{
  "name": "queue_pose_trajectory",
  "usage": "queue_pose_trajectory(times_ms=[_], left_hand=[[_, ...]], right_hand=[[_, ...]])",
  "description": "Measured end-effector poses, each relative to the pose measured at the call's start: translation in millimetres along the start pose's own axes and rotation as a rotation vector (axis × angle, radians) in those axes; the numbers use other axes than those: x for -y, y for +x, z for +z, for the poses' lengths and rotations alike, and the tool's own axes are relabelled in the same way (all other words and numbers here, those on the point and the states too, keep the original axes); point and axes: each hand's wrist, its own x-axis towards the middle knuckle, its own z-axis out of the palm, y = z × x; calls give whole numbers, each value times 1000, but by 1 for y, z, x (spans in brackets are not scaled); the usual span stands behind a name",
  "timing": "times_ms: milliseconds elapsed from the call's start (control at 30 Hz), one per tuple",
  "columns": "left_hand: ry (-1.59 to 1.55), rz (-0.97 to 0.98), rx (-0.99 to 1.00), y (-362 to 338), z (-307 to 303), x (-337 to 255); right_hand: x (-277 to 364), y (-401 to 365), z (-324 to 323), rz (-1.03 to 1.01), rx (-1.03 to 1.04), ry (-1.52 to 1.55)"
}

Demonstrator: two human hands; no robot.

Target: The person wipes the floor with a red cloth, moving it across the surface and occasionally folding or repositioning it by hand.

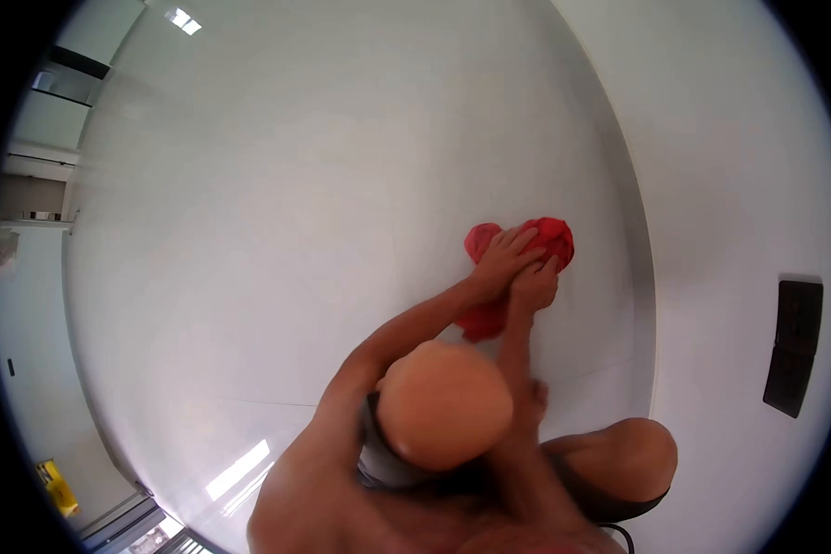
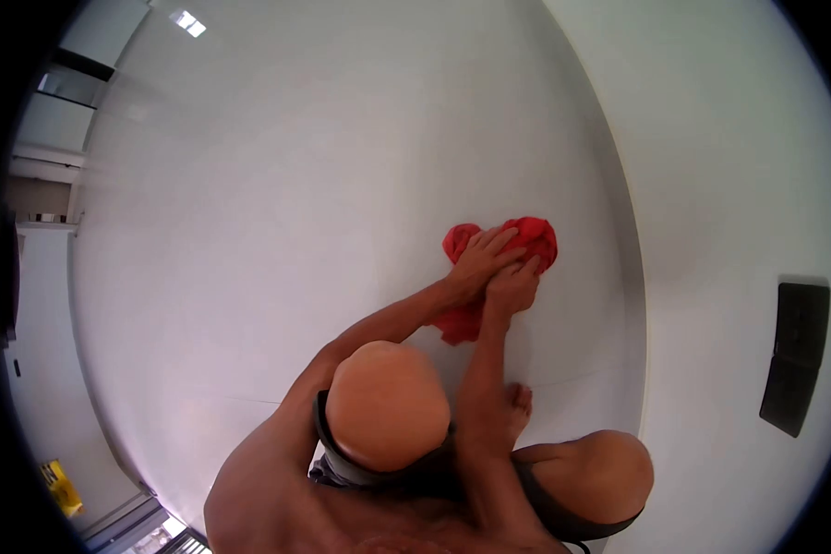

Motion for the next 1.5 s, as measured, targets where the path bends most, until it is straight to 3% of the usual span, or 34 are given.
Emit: queue_pose_trajectory(times_ms=[133,233,333,467,500,600,667,733,833,933,1067,1200,1300,1367,1467,1500], left_hand=[[102,-165,-151,-5,15,25],[105,-218,-308,-30,-10,34],[170,-260,-390,-90,-57,44],[318,-493,-443,-205,-90,34],[442,-558,-453,-223,-86,63],[400,-686,-581,-275,-101,63],[526,-682,-714,-318,-85,72],[551,-840,-650,-333,-92,48],[522,-889,-661,-335,-91,42],[499,-901,-638,-300,-81,44],[405,-864,-507,-229,-76,71],[289,-625,-348,-142,-46,62],[242,-389,-341,-94,6,51],[114,-251,-327,-67,24,28],[83,-109,-293,-61,24,3],[78,-68,-278,-65,18,-3]], right_hand=[[10,21,26,-207,109,-79],[37,12,32,-395,247,-125],[78,-52,29,-531,350,-149],[101,-152,24,-758,536,-56],[123,-162,37,-781,629,-91],[142,-216,67,-865,804,-130],[129,-255,76,-1122,680,-114],[119,-278,76,-1209,677,-38],[111,-280,66,-1272,743,-118],[110,-250,77,-1371,574,-158],[126,-177,86,-1192,602,-224],[101,-85,59,-820,606,-415],[47,-32,33,-600,480,-341],[1,-15,13,-537,371,-216],[-16,-26,-17,-333,275,-273],[-21,-31,-12,-348,219,-222]])
